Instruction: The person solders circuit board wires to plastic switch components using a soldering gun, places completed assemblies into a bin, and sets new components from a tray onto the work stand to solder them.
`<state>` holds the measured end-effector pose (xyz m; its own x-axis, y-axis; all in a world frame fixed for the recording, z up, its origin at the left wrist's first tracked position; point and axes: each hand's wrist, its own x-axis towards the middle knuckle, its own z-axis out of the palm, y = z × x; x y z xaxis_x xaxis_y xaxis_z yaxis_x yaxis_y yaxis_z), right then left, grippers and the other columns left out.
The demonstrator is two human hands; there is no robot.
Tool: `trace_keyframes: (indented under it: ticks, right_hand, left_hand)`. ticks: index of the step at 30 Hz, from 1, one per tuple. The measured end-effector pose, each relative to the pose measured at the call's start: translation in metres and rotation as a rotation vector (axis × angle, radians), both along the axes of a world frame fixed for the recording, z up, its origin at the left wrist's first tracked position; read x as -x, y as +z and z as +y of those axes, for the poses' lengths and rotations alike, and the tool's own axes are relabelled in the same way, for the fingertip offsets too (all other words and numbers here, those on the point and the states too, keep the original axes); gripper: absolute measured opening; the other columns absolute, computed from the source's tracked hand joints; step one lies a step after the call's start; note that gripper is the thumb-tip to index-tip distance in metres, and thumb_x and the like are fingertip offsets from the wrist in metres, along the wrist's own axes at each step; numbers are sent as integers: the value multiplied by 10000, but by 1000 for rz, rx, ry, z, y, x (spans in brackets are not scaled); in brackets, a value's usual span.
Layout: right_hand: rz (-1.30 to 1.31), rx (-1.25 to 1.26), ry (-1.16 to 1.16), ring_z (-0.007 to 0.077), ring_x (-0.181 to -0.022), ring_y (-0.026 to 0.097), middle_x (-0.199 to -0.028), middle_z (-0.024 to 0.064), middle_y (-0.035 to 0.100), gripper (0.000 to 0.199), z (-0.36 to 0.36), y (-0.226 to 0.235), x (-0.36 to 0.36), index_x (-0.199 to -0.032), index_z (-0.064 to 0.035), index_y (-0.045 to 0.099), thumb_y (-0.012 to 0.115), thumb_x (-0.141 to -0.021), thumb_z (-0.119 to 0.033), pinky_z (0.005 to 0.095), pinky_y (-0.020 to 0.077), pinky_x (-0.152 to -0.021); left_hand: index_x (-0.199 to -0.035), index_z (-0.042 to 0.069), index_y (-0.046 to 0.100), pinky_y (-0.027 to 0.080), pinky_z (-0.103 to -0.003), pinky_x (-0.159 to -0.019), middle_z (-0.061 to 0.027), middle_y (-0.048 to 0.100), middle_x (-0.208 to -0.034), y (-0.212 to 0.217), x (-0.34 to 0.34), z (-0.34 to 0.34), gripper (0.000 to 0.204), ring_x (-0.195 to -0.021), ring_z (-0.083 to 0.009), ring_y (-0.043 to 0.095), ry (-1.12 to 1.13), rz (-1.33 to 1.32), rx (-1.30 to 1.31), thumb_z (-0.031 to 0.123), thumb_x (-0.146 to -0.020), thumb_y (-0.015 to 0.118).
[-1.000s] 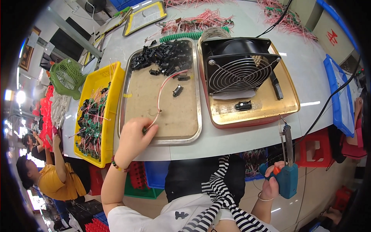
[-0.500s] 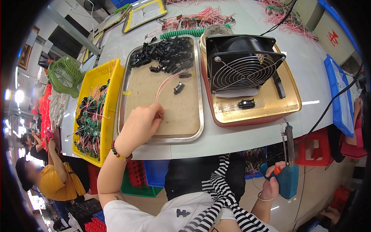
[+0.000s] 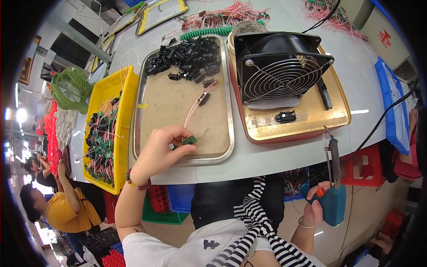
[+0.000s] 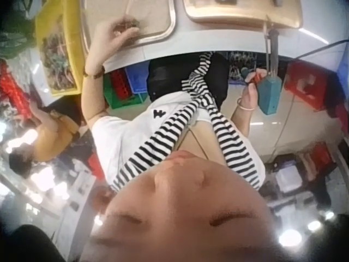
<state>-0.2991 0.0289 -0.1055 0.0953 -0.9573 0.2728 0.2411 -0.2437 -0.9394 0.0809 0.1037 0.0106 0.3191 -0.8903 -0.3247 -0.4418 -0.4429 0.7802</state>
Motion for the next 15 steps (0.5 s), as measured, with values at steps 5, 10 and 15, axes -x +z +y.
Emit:
trace_keyframes:
  ticks: [5,10,15]
  right_hand:
    - [0,-10,-28,164,-624,528,-1086,153,531,468,0,1,1,-1138,4,524,639,-729,-193,268,393,-589]
    - [-10,-26,-26,164,-621,523,-1078,149,531,470,-2,3,-1,-1134,3,519,645,-730,-200,272,391,-588]
    - [-17,-40,-22,164,-618,520,-1070,151,529,483,-1,0,-2,-1139,5,518,651,-725,-204,276,384,-583]
  left_hand:
    - [-791,73,668,417,-361,-877,-72,626,-976,11,23,-1,159,-1064,-265,489,-202,-838,346,137,-708,788]
    - [-771,100,658,386,-414,-897,-67,653,-992,37,28,-1,171,-1045,-255,526,-337,-965,716,182,-701,791]
    - [-876,44,651,451,-349,-900,-45,670,-800,45,31,-27,110,-856,-242,651,-340,-121,447,115,-814,708]
